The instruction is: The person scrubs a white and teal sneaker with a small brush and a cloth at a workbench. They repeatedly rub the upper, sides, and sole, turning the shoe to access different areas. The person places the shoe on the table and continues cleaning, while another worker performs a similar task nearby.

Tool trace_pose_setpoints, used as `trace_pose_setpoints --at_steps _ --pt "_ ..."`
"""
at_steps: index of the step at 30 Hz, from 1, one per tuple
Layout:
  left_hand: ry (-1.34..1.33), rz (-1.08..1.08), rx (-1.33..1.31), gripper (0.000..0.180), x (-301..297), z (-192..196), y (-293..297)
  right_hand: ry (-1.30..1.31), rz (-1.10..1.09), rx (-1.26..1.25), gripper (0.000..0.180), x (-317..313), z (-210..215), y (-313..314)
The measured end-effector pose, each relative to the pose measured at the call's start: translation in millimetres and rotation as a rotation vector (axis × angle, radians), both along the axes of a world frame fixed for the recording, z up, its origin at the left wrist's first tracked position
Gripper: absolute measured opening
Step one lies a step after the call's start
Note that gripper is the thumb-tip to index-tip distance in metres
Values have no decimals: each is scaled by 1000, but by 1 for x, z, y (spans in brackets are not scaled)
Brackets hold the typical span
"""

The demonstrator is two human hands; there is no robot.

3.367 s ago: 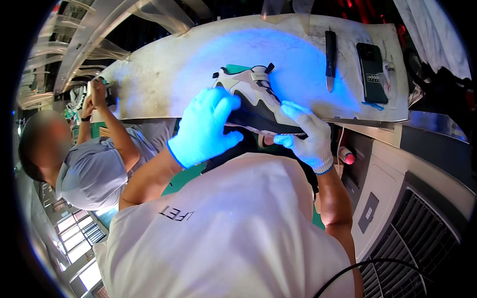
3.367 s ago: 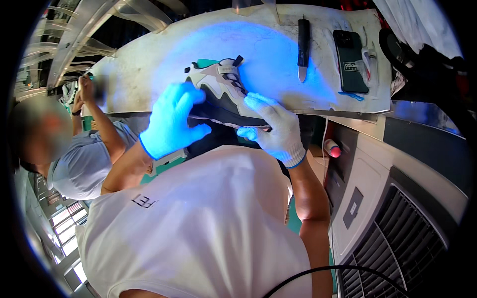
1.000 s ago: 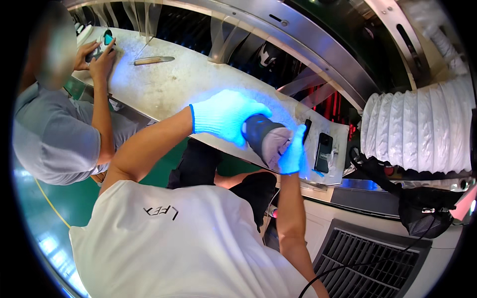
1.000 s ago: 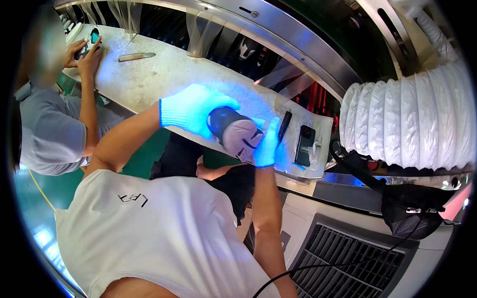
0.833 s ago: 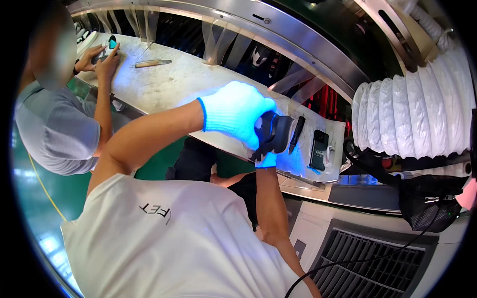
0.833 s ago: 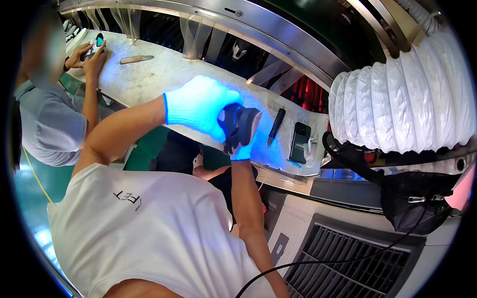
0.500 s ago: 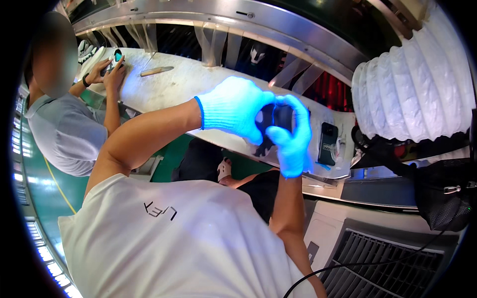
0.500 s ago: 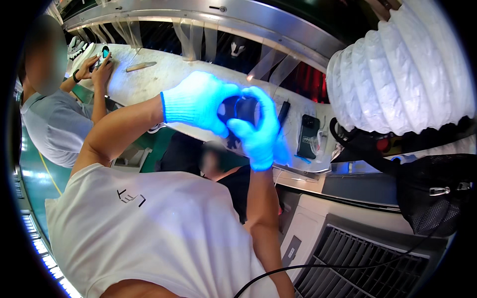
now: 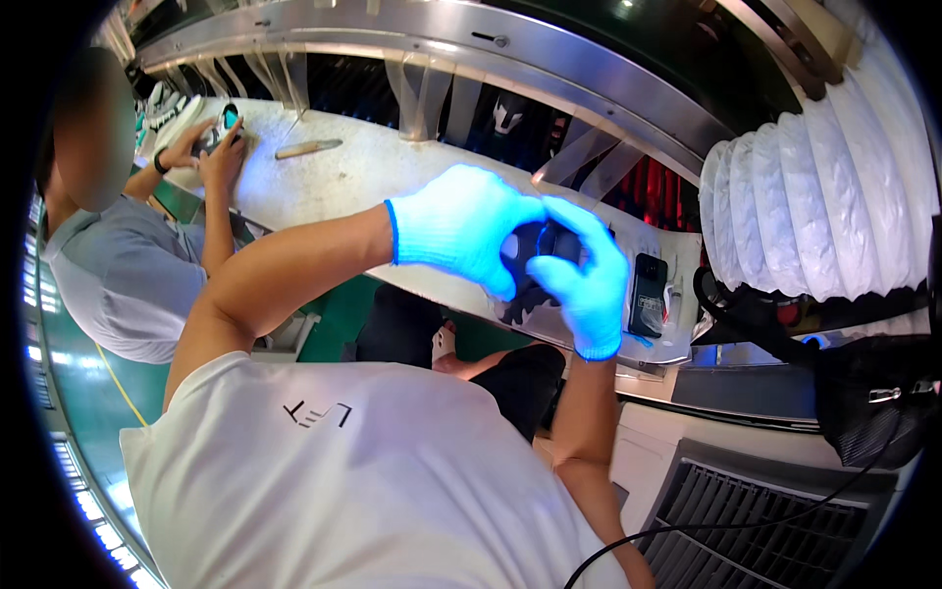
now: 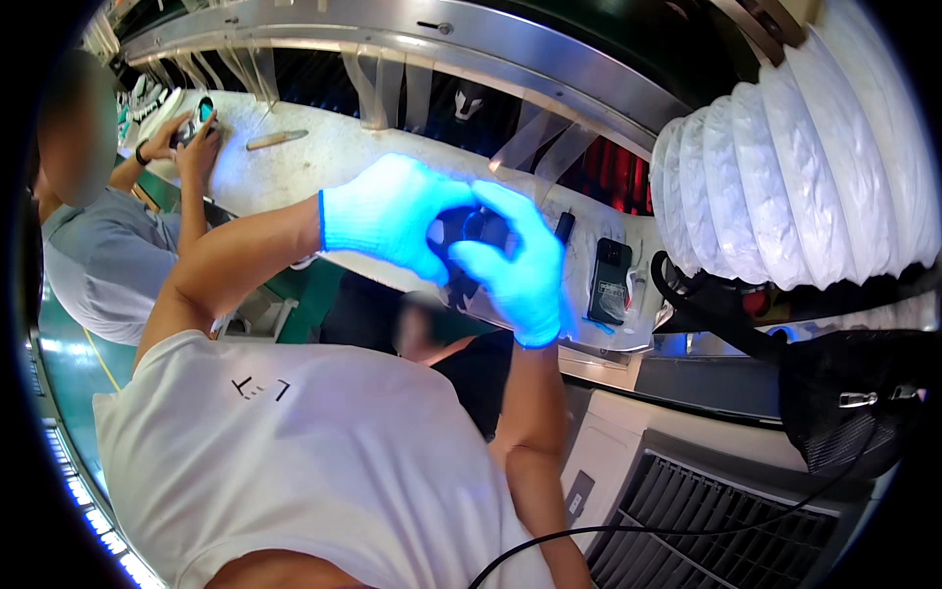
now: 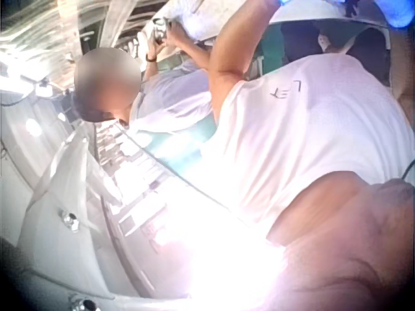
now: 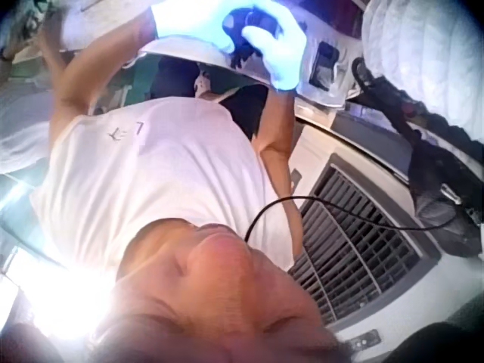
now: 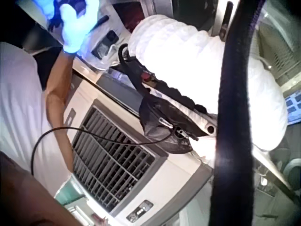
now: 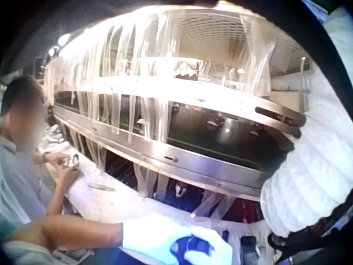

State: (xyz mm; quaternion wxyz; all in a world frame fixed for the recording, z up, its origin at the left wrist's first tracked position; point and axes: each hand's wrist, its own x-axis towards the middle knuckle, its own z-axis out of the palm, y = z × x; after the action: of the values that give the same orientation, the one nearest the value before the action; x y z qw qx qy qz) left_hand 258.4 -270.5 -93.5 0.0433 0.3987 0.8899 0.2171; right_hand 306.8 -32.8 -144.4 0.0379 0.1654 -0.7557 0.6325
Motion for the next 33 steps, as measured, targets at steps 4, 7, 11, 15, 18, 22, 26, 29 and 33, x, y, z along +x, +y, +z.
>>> trace_pose_setpoints --at_steps 4,7,11,15,18,22,26,29,33 --pt "-166 -72 17 87 -29 5 -18 186 -264 -287 49 11 -36 -20" --pt "-206 -90 135 86 -43 5 -35 83 -365 -129 44 -7 -12 -45" --pt "91 422 630 121 24 -92 -28 -25 -739 -10 53 -30 -6 -66" --pt "-259 651 961 130 75 -162 48 -28 -727 155 55 -18 2 -86" --pt "-494 604 1127 127 73 -200 35 -54 -574 91 53 15 0 -79" --pt "-705 452 930 117 140 -181 -27 -145 -268 107 58 104 11 -71" --pt "-819 535 819 112 210 -208 -61 94 -116 300 59 159 -36 -80" --pt "-1036 573 950 106 235 -238 -69 114 1 231 56 179 -80 -88" --pt "-1024 667 820 99 240 -229 -64 -52 -72 174 50 172 -106 -88"
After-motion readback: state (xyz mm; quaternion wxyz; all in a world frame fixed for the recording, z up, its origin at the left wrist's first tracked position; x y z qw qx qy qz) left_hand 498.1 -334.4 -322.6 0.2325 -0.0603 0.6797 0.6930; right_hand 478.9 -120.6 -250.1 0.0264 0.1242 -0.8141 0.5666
